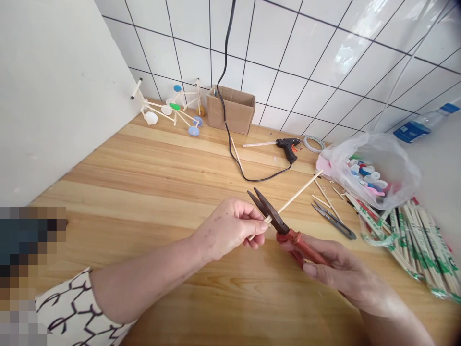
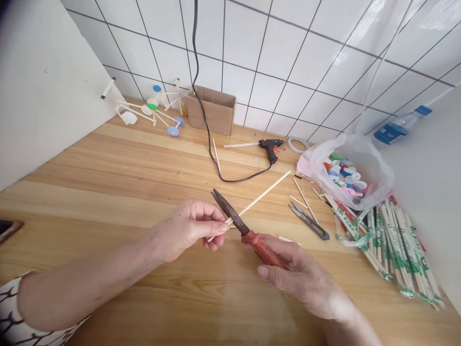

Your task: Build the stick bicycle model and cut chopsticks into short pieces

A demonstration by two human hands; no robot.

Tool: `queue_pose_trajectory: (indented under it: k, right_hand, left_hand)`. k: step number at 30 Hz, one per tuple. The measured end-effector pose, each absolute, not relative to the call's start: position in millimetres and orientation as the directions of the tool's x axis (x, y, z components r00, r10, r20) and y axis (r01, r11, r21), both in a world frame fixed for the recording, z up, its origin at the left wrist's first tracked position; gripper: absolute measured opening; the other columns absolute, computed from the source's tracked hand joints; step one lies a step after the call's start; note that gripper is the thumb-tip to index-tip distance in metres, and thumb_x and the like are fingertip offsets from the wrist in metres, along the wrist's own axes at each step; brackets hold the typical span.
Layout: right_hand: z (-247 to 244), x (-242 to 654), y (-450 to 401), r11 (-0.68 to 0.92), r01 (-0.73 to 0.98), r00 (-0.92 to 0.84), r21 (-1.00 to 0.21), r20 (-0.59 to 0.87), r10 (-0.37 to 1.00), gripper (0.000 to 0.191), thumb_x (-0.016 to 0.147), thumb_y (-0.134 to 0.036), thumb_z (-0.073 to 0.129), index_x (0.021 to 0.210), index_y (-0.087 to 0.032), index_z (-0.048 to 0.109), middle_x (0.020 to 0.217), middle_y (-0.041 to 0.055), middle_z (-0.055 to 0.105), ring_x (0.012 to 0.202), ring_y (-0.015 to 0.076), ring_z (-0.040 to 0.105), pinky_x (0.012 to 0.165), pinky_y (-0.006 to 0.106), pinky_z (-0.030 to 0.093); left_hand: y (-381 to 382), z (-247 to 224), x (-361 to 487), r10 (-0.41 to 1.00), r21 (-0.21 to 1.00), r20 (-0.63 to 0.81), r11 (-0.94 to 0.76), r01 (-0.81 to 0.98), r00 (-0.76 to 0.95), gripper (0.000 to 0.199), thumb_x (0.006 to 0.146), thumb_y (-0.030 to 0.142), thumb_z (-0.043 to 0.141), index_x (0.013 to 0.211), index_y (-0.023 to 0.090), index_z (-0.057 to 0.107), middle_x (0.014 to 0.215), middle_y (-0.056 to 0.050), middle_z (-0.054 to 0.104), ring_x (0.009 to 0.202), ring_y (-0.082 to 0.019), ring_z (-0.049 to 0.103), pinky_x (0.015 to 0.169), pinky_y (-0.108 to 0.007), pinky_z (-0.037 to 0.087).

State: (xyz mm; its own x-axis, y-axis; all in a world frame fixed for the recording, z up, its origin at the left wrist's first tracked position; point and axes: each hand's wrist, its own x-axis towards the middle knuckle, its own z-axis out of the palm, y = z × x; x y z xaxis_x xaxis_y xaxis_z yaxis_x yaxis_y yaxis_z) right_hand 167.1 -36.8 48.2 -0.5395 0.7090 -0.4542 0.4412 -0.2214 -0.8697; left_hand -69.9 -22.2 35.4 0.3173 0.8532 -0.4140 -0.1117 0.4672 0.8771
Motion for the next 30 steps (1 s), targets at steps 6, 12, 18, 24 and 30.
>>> queue_pose_trajectory:
  k: [6,12,18,24,30]
  right_hand:
    - [46.3,165.6,-36.5,-0.233,0.401,-0.541,-0.886,-0.435,0.72,0.04,0.08,-0.032,0.06,0.119,-0.024,0.057,0.132,0.0076,0.05,0.123,0.0272,0.042,0.104,0.047,0.029]
    - [45.7,165.1,-36.2,-0.264,0.346,-0.546,-0.9,-0.422,0.723,0.038,0.081,-0.028,0.061,0.118,-0.026,0.057,0.133,0.0058,0.049,0.124,0.0265,0.042,0.105,0.044,0.029]
    - [49.0,164.0,-35.0,-0.254,0.352,-0.548,-0.901,-0.418,0.724,0.034,0.081,-0.029,0.061,0.115,-0.025,0.06,0.13,0.0059,0.051,0.123,0.0276,0.041,0.104,0.045,0.028]
    - [48.3,163.2,-35.5,-0.264,0.342,-0.551,-0.902,-0.42,0.721,0.033,0.081,-0.027,0.061,0.114,-0.025,0.06,0.132,0.0058,0.05,0.124,0.0273,0.041,0.104,0.044,0.029]
    - [47.2,164.0,-35.6,-0.267,0.338,-0.558,-0.902,-0.421,0.715,0.032,0.082,-0.026,0.06,0.114,-0.026,0.06,0.133,0.004,0.049,0.124,0.0253,0.04,0.105,0.041,0.029]
  left_hand:
    - [-22.1,33.9,-70.1,0.861,0.882,-0.406,0.457,-0.115,0.305,0.011,0.064,0.022,0.065,0.058,0.014,0.062,0.048,-0.001,0.062,0.043,-0.01,0.054,0.044,-0.021,0.038]
    - [-21.5,34.1,-70.3,0.853,0.874,-0.416,0.47,-0.119,0.315,0.012,0.065,0.022,0.064,0.056,0.014,0.061,0.048,-0.001,0.062,0.042,-0.01,0.054,0.044,-0.021,0.038]
    - [-21.4,35.2,-70.5,0.852,0.868,-0.422,0.478,-0.132,0.309,0.013,0.064,0.021,0.064,0.054,0.014,0.06,0.047,-0.001,0.061,0.042,-0.01,0.054,0.044,-0.021,0.039]
    - [-21.4,36.0,-70.6,0.847,0.867,-0.425,0.482,-0.124,0.319,0.015,0.066,0.02,0.063,0.054,0.014,0.058,0.047,0.0,0.061,0.042,-0.01,0.055,0.045,-0.021,0.039]
    - [-21.2,35.4,-71.0,0.836,0.864,-0.438,0.494,-0.103,0.332,0.015,0.068,0.02,0.062,0.055,0.014,0.057,0.048,0.0,0.061,0.043,-0.009,0.055,0.046,-0.02,0.039]
